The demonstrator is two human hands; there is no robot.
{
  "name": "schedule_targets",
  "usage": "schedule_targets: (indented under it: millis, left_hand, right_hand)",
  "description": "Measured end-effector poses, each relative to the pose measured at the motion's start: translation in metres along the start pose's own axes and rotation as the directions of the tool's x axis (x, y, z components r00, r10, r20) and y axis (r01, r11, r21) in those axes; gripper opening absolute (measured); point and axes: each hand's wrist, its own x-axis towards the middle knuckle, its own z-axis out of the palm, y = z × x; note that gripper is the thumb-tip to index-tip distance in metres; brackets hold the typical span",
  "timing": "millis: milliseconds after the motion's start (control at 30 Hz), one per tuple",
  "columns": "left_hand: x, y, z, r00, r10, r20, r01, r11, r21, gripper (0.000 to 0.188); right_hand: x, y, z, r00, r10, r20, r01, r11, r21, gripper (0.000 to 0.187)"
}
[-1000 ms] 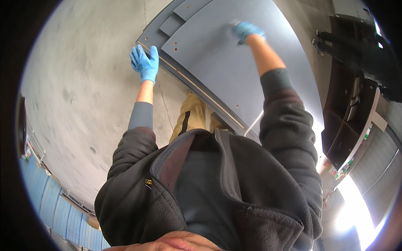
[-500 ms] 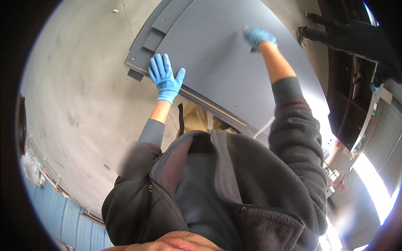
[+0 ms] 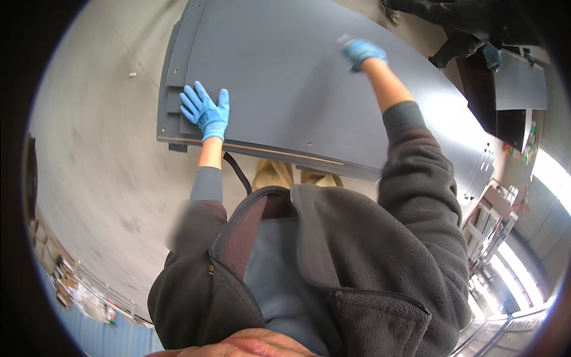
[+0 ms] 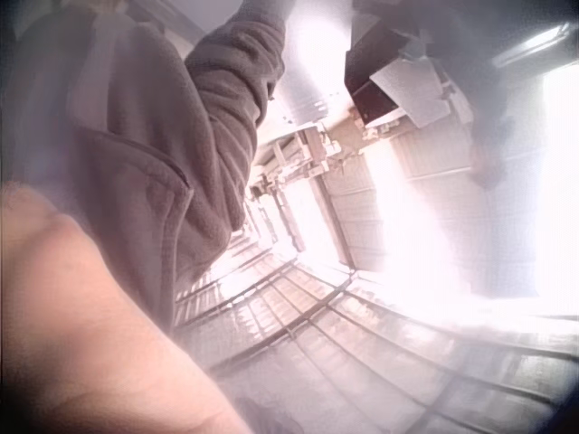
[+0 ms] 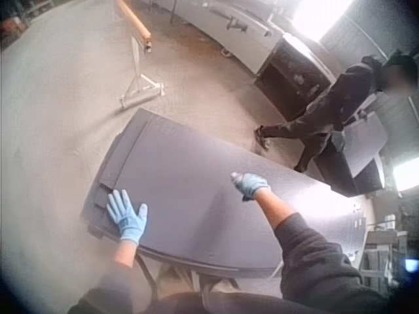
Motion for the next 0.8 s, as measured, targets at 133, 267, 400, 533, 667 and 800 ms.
schedule_targets:
  millis: [133,267,400,533,667,800]
  left_hand:
    - [0.042,0.031,0.025,1.000,0.004,0.005,-0.004,1.000,-0.006,0.103]
    - [0.048,0.138,0.035,0.962,0.224,0.157,-0.241,0.966,0.096,0.102]
    - [-0.091,0.287,0.008,0.451,0.861,0.234,-0.774,0.508,-0.378,0.084]
    - [-0.221,0.303,-0.024,-0.128,0.980,0.154,-0.800,-0.010,-0.600,0.082]
    - [-0.151,0.239,-0.002,0.328,0.935,0.138,-0.773,0.349,-0.530,0.075]
    - [0.051,0.157,0.040,0.872,0.470,-0.135,-0.467,0.882,0.054,0.082]
  right_hand:
    - [-0.081,-0.028,0.095,0.728,-0.173,0.663,0.064,0.980,0.186,0.062]
    - [-0.084,0.049,0.084,0.939,0.021,0.343,-0.174,0.890,0.422,0.086]
    - [-0.064,0.116,0.061,0.905,0.426,0.005,-0.331,0.696,0.637,0.070]
    - [-0.106,0.112,0.132,0.915,-0.126,0.384,0.020,0.963,0.270,0.072]
    - [-0.136,0.213,0.168,0.885,0.213,0.414,-0.445,0.649,0.617,0.073]
    - [-0.147,0.363,0.193,0.641,0.707,0.300,-0.529,0.124,0.839,0.075]
